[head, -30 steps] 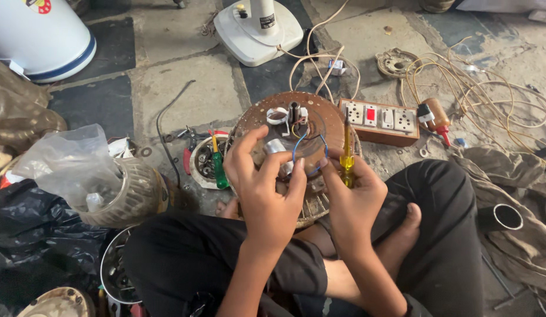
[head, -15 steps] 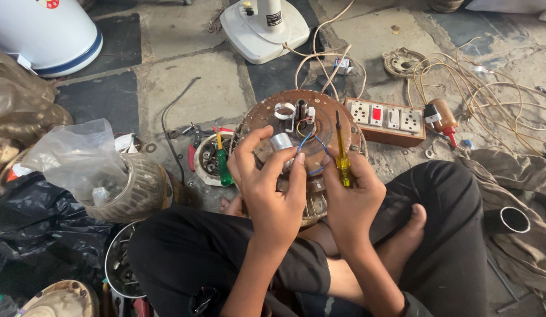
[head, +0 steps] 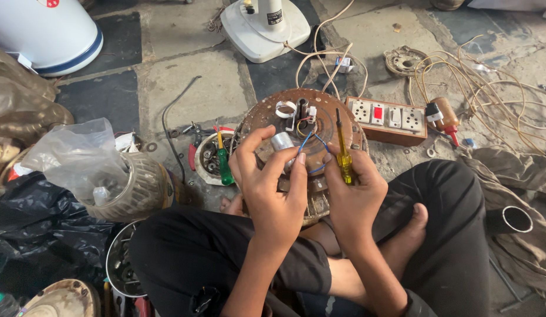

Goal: The person sits on the floor and works on a circular electrical component, likely a fan motor, using a screwdriver to tighten connections and handling yellow wires. They connect the wires to a power strip and manipulate the component's internal wiring.

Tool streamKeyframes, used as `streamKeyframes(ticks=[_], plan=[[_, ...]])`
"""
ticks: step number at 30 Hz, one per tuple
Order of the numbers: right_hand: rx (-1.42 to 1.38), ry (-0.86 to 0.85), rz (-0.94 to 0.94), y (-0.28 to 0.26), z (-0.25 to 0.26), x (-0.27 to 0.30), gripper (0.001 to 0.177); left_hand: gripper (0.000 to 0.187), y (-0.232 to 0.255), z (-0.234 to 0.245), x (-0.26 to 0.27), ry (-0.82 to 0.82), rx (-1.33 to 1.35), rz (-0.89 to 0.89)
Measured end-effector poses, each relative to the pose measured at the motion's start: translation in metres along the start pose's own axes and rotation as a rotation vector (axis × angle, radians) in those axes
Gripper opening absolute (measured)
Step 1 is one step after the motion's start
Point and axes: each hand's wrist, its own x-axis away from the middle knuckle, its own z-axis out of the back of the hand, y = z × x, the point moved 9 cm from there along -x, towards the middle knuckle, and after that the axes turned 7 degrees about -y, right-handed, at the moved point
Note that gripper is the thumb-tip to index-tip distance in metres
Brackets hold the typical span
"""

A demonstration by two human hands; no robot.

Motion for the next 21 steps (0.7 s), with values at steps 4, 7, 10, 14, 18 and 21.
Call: streamKeyframes(ticks=[4,7,10,14,18,21], plan=[[0.027,-0.004,0.002,-0.001,-0.001,-0.001,0.013,0.014,0.001,0.0,0.0,-0.01,-0.008,-0.008],[0.073,-0.006,0.06,-0.008,-0.001,-0.002,0.015,0.014,0.001,0.0,0.0,-0.013,-0.005,-0.011],[0.095,-0.006,0.072,-0.011,-0.001,-0.003,0.014,0.014,0.001,0.001,0.0,-0.012,-0.002,-0.007],[0.075,0.005,0.074,-0.015,0.001,-0.004,0.013,0.013,0.0,0.003,0.0,0.006,-0.011,-0.004],[0.066,0.021,0.107,-0.019,0.003,-0.001,0.013,0.011,-0.006,0.003,0.0,0.013,0.025,0.022],[0.055,0.026,0.122,-0.018,0.003,0.001,0.013,0.01,-0.009,0.003,0.001,0.016,0.038,0.033]])
